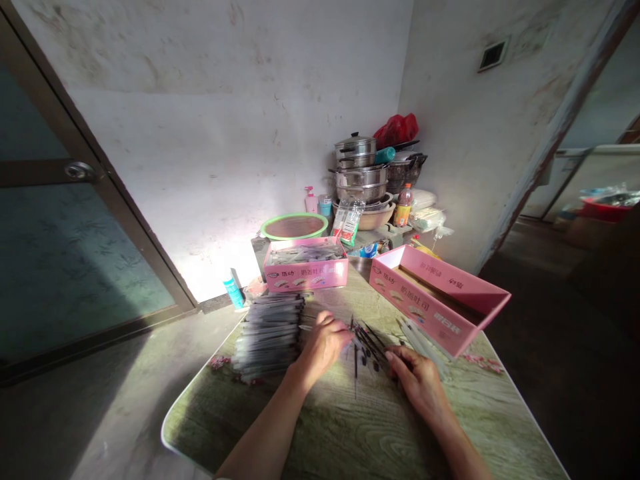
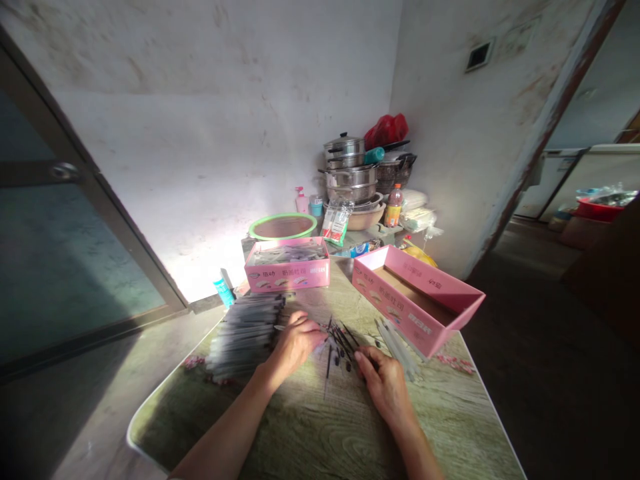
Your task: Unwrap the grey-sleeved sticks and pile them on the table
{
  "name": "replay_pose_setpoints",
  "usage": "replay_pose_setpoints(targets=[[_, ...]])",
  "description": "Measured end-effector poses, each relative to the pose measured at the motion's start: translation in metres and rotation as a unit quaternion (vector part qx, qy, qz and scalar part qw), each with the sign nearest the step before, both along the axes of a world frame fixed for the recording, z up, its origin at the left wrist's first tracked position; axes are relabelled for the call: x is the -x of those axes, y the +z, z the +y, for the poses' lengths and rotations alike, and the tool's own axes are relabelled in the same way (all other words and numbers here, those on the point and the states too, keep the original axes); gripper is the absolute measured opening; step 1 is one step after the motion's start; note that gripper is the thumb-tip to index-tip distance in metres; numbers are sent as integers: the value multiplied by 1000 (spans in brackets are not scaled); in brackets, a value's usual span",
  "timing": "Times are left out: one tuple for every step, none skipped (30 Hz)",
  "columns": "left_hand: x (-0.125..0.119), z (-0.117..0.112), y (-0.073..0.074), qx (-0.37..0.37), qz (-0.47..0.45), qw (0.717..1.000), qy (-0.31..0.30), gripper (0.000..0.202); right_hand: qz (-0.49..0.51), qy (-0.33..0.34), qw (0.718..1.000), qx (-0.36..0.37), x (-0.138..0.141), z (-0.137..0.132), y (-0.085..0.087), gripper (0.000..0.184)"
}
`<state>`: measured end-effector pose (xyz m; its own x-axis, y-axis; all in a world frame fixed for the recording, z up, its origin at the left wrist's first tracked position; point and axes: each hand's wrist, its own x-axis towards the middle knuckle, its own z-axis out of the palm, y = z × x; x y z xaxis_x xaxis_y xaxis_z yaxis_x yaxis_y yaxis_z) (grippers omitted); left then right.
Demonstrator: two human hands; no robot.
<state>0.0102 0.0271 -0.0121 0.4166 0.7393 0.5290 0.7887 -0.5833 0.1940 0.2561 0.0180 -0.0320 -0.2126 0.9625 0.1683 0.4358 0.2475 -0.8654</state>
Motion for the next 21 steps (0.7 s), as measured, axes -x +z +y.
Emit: replay_pose_setpoints(targets=[[-6, -2, 2, 0, 12, 1000, -19, 25, 27, 23, 999, 32, 3, -1, 1, 41], [-12, -4, 4, 3, 21, 999, -37, 25, 52, 42, 996, 59, 6, -3, 2, 42], [-18, -7, 6, 8, 23, 998, -50, 24, 73, 57, 993, 79, 9, -4, 3, 42], [-23, -9, 8, 15, 21, 998, -62, 22, 87, 70, 989, 93, 12, -6, 4, 43], [-27, -11, 10, 22, 17, 997, -71, 21, 96, 82, 987, 102, 15, -7, 4, 43], [-31, -13, 11, 29, 10, 996, -79, 23, 99, 93, 985, 107, 17, -8, 5, 44], [-34, -15, 12, 37, 5, 995, -87, 25, 100, 104, 984, 109, 19, -9, 5, 45], [-37, -17, 12, 45, 3, 994, -96, 26, 101, 113, 982, 110, 20, -9, 5, 46], [-39, -18, 13, 52, 4, 993, -103, 25, 103, 121, 981, 111, 21, -9, 4, 47], [-41, -19, 12, 58, 6, 992, -110, 25, 105, 127, 980, 112, 22, -9, 3, 48], [-42, -20, 12, 61, 9, 991, -115, 25, 108, 130, 979, 113, 22, -9, 2, 49], [-42, -20, 11, 63, 9, 991, -117, 25, 112, 130, 978, 115, 22, -8, 1, 50], [-43, -20, 10, 64, 7, 991, -118, 27, 116, 130, 978, 120, 22, -8, 1, 51], [-43, -20, 9, 65, 2, 991, -118, 28, 120, 129, 977, 125, 21, -7, 0, 52], [-42, -20, 9, 67, -3, 991, -119, 31, 124, 129, 975, 131, 21, -7, -1, 51], [-42, -20, 8, 70, -8, 990, -121, 33, 129, 130, 973, 138, 20, -6, -2, 51], [-42, -20, 8, 76, -13, 990, -121, 34, 134, 132, 971, 145, 20, -6, -2, 51], [-42, -20, 8, 83, -16, 989, -120, 35, 139, 134, 969, 152, 19, -5, -3, 50], [-42, -21, 8, 91, -20, 989, -117, 36, 144, 134, 968, 157, 19, -5, -3, 50], [-42, -21, 8, 101, -24, 988, -113, 37, 150, 132, 966, 162, 19, -4, -4, 50], [-41, -21, 8, 111, -31, 987, -110, 37, 155, 128, 965, 166, 18, -3, -5, 50]])
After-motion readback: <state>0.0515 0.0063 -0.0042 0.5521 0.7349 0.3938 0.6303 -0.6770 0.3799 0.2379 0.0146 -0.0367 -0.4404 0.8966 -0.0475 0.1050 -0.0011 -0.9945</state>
